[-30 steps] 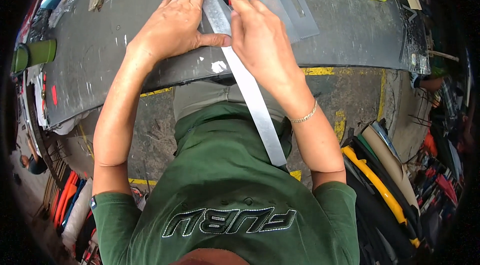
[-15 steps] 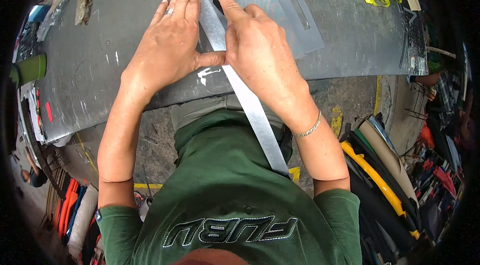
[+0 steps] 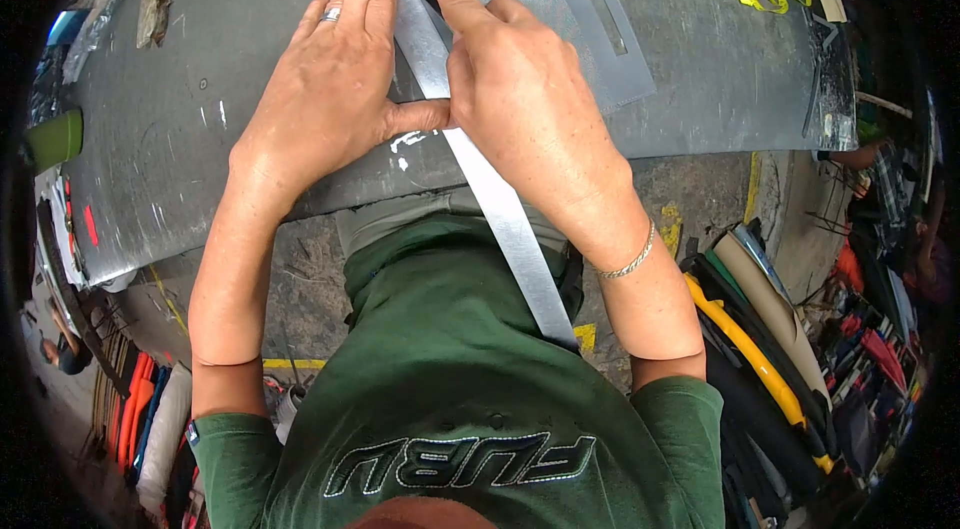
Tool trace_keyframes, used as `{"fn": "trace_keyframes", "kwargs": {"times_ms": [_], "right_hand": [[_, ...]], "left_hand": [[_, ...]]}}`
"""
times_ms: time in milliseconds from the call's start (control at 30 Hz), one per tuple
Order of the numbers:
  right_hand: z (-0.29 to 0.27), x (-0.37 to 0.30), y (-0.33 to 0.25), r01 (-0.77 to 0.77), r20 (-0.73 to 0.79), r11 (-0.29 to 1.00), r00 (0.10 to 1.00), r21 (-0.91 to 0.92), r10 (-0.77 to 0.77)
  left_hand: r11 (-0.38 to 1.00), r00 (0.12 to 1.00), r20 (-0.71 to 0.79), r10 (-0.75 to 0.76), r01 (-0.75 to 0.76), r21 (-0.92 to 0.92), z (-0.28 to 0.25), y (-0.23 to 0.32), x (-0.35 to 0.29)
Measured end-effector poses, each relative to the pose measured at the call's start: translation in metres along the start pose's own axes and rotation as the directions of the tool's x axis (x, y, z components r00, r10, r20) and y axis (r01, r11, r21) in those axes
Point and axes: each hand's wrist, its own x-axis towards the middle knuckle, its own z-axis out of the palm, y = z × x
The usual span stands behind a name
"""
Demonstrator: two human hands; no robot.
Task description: Cutting rectangular slots into a piece of grey fabric using a utility knife and a metal ruler.
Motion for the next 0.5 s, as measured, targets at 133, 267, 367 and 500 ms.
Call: {"fn": "trace_keyframes", "kwargs": {"times_ms": [133, 267, 367, 500], "right_hand": [[-0.009, 0.008, -0.007, 0.036, 0.031, 0.996, 0.999, -0.082, -0.033], [-0.011, 0.01, -0.01, 0.081, 0.064, 0.991, 0.995, -0.109, -0.074], [-0.024, 0.006, 0.0, 0.177, 0.211, 0.966, 0.968, -0.188, -0.136], [-0.027, 0.004, -0.014, 0.1, 0.259, 0.974, 0.965, -0.201, -0.045]], "left_hand": [[1.0, 0.996, -0.087, 0.026, -0.025, 0.013, 0.005, -0.002, -0.001], [0.998, 0.998, -0.005, 0.057, -0.057, -0.034, -0.012, 0.001, 0.001], [0.999, 0.975, 0.216, 0.042, -0.042, -0.004, -0.049, 0.014, 0.015], [0.995, 0.945, 0.327, 0.012, -0.043, 0.088, -0.052, 0.019, 0.018]]}}
